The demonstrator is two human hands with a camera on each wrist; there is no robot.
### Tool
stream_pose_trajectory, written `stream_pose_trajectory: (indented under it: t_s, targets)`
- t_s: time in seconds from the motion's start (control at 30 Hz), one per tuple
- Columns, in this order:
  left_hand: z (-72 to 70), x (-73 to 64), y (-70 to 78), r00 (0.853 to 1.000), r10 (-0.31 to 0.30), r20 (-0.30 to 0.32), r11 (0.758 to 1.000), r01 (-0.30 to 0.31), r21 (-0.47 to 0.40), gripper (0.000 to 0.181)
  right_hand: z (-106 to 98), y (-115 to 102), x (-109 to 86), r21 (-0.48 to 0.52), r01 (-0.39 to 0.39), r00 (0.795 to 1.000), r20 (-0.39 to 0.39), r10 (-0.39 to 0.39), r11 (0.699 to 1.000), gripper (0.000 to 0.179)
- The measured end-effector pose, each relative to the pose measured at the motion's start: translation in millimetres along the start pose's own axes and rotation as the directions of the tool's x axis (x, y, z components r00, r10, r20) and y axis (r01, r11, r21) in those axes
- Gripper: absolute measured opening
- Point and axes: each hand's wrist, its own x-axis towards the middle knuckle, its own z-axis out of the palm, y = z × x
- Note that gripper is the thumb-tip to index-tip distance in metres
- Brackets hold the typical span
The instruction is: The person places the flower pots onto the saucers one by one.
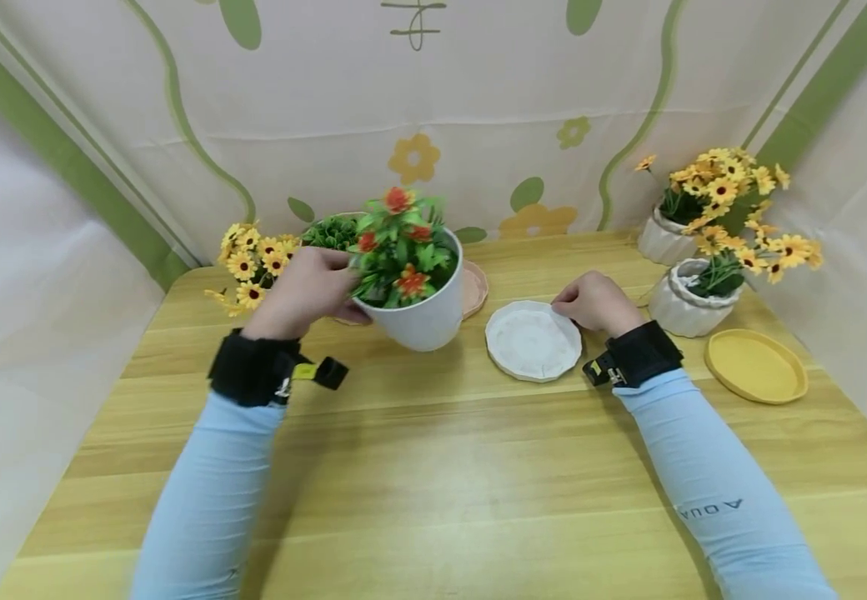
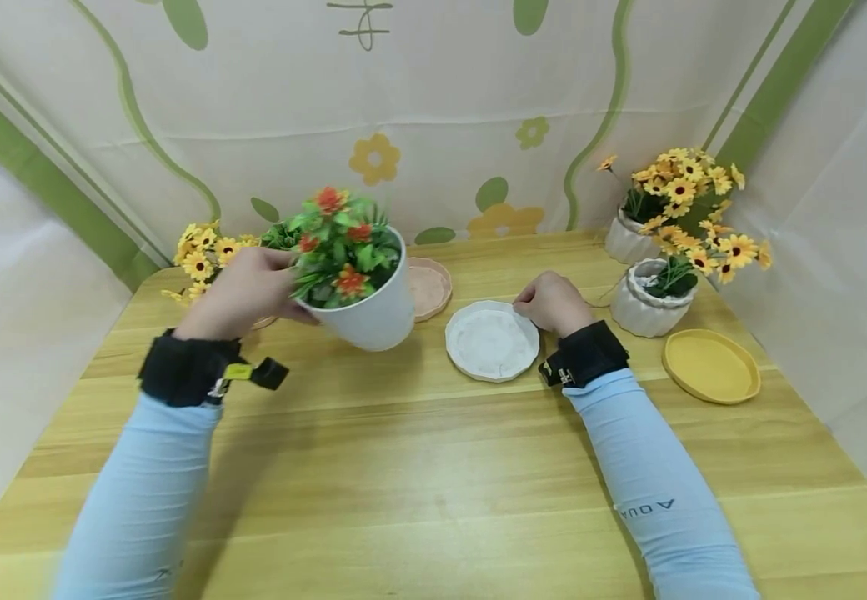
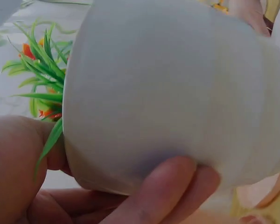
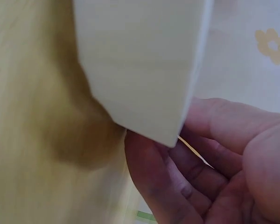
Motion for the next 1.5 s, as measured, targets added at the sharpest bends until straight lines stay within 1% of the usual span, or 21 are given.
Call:
stream_pose_trajectory:
  t_s: [0.13,0.23,0.37,0.4,0.47,0.53,0.63,0.8,0.97,1.1,1.23,1.33,1.5]
  targets:
    - [23.2,24.7,9.0,1.000,-0.014,-0.015,1.000,0.014,-0.019,0.037,-0.3,-0.4,0.1,0.000,-0.005,1.000,0.008,0.005,1.000,0.025]
    - [35.9,40.9,14.2,0.999,-0.014,-0.035,1.000,0.014,-0.003,0.036,-0.4,-0.6,0.1,-0.003,-0.003,1.000,0.007,0.003,1.000,0.025]
    - [45.9,57.7,18.2,0.997,-0.017,-0.077,1.000,0.017,-0.004,0.036,0.2,-0.2,0.3,-0.004,0.007,1.000,0.004,-0.007,1.000,0.024]
    - [47.8,61.0,18.9,0.996,-0.025,-0.086,1.000,0.024,-0.016,0.039,0.5,0.2,0.4,-0.004,0.008,1.000,0.003,-0.008,1.000,0.024]
    - [51.5,65.2,20.6,0.994,-0.031,-0.106,0.998,0.026,-0.052,0.040,0.7,0.6,0.5,-0.003,0.008,1.000,0.004,-0.008,1.000,0.024]
    - [55.0,68.4,21.5,0.991,-0.037,-0.127,0.997,0.028,-0.077,0.039,1.1,0.3,0.5,0.001,0.006,1.000,0.003,-0.006,1.000,0.025]
    - [58.5,71.9,20.6,0.988,-0.038,-0.151,0.996,0.025,-0.089,0.037,1.9,-0.4,0.5,0.010,0.001,1.000,0.002,-0.001,1.000,0.025]
    - [62.9,79.4,15.1,0.987,-0.047,-0.152,0.996,0.034,-0.087,0.039,2.2,1.0,1.6,0.015,-0.003,1.000,0.007,0.003,1.000,0.025]
    - [69.7,86.8,9.6,0.982,-0.064,-0.177,0.993,0.044,-0.112,0.041,-2.4,1.9,2.7,0.012,-0.005,1.000,0.029,0.005,1.000,0.028]
    - [75.0,91.1,5.4,0.978,-0.059,-0.200,0.995,0.042,-0.090,0.041,-7.3,-1.2,7.2,0.020,-0.004,0.999,0.052,0.003,1.000,0.030]
    - [77.1,92.6,1.3,0.973,-0.041,-0.225,0.997,0.025,-0.076,0.039,-12.6,-13.1,19.7,0.039,0.023,0.997,0.071,-0.026,0.999,0.030]
    - [77.4,92.8,-1.8,0.970,-0.029,-0.242,0.997,0.010,-0.076,0.036,-16.0,-27.7,32.3,0.041,0.060,0.994,0.092,-0.064,0.997,0.030]
    - [78.8,92.3,-6.7,0.965,-0.026,-0.261,0.998,0.011,-0.056,0.033,-10.2,-55.0,53.8,0.048,0.106,0.986,0.126,-0.112,0.993,0.032]
